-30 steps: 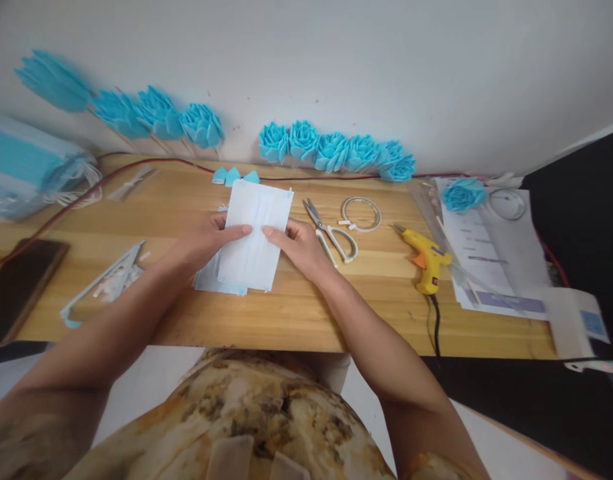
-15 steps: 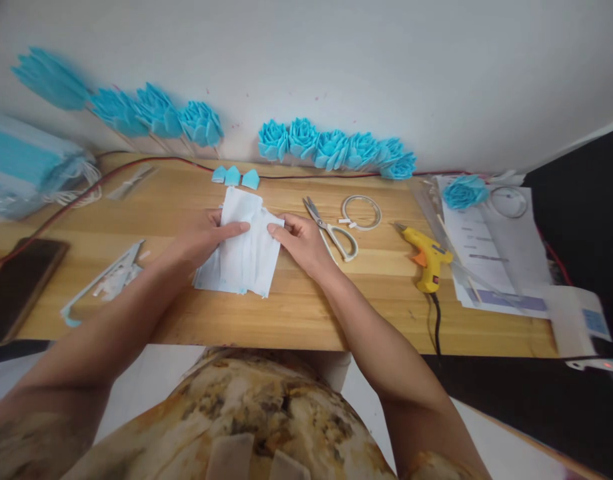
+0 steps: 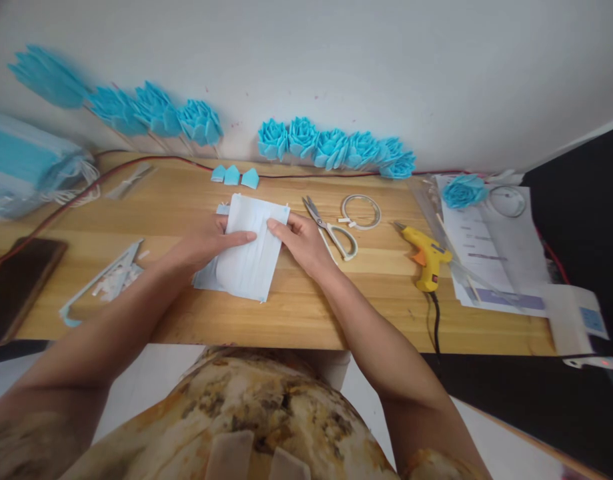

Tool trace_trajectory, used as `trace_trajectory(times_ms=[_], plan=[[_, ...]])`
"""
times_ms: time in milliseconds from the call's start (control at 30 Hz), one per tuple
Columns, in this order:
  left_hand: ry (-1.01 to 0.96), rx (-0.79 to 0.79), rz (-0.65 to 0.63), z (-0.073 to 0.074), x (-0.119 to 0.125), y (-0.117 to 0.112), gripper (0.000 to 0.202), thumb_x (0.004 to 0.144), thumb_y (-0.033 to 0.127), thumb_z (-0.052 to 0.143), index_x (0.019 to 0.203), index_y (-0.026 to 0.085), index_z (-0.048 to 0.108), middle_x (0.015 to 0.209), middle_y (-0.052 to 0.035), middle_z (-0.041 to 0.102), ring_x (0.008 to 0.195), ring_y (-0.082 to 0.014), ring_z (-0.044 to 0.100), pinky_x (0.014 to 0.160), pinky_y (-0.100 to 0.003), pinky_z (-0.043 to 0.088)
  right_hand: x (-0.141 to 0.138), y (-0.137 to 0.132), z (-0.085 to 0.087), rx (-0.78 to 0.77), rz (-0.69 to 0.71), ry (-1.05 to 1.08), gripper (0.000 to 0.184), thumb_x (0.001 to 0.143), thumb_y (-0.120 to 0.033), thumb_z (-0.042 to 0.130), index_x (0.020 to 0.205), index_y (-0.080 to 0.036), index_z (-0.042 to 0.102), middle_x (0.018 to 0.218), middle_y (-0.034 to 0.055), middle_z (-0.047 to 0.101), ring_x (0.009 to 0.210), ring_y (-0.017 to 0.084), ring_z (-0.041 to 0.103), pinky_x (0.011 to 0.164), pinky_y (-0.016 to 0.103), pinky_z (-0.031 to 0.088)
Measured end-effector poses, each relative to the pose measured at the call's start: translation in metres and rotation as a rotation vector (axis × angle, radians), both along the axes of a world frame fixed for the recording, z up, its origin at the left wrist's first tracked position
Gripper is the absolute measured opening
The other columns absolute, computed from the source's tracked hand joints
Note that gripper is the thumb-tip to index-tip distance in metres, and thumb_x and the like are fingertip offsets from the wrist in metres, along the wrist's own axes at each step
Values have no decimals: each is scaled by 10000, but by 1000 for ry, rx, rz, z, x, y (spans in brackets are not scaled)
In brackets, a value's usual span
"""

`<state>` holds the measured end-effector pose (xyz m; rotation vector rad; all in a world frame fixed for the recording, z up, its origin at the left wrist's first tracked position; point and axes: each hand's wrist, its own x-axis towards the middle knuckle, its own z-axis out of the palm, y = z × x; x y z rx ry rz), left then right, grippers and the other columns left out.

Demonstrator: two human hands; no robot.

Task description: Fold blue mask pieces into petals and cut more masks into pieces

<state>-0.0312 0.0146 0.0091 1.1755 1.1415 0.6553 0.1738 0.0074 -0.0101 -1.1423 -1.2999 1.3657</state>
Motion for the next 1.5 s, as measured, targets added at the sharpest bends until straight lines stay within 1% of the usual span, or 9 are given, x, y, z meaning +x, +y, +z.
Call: trace_trajectory(times_ms=[133,300,500,633,733,867,1000,1233,1500], plan=[[-20,20,4,-3,0,1,447,668,524,837,888,147,741,925,-102,773,778,-233,701,652,-318,546,1,1,-4,3,-9,-10,347,784,-555,739,841,-213,759,833,14,741,776,181,652,750,338,535],[-56,23,13,-6,-1,2,469,655,518,849,915,144,735,933,-106,769,777,-226,699,664,-322,551,-1,-1,1,-21,12,-2,341,755,-537,759,847,-209,767,854,24,762,794,191,670,755,347,543],[-19,43,24,-2,0,1,461,645,536,840,865,148,721,842,-76,744,698,-196,655,587,-284,500,-2,-2,1,-21,39,-36,299,745,-492,766,800,-198,756,812,22,756,772,197,668,740,348,536],[-13,91,51,-3,-1,2,411,695,538,792,802,155,686,750,-41,695,621,-157,593,535,-256,433,0,1,-4,5,26,-37,308,760,-486,756,865,-196,765,843,18,753,785,192,663,741,338,528],[-29,98,61,-4,-2,3,409,702,543,786,781,158,673,732,-31,680,600,-142,572,524,-246,414,2,2,-6,22,19,-41,307,774,-492,755,880,-205,765,849,11,747,783,186,658,736,330,525],[-39,67,66,-5,-1,2,421,676,544,814,794,159,693,756,-41,700,618,-150,595,541,-252,448,1,0,-3,8,33,-34,340,773,-522,752,880,-199,768,878,28,762,824,205,676,772,350,539],[-37,63,4,-6,0,2,441,658,538,839,844,154,725,815,-60,733,679,-177,640,584,-273,496,-2,-4,0,-29,52,-51,360,749,-528,776,861,-187,768,901,50,776,815,220,692,744,356,553],[-139,67,-26,-9,-3,4,419,706,495,836,949,163,756,895,-53,753,748,-169,660,645,-261,512,-2,-4,2,-24,26,-64,320,752,-482,771,851,-178,761,900,57,783,800,226,697,707,353,562],[-173,37,32,-8,-6,6,422,709,495,828,942,152,752,846,-41,737,668,-144,628,596,-239,479,-1,-3,2,-16,5,-64,273,762,-439,768,833,-175,761,848,32,775,751,201,682,699,333,533]])
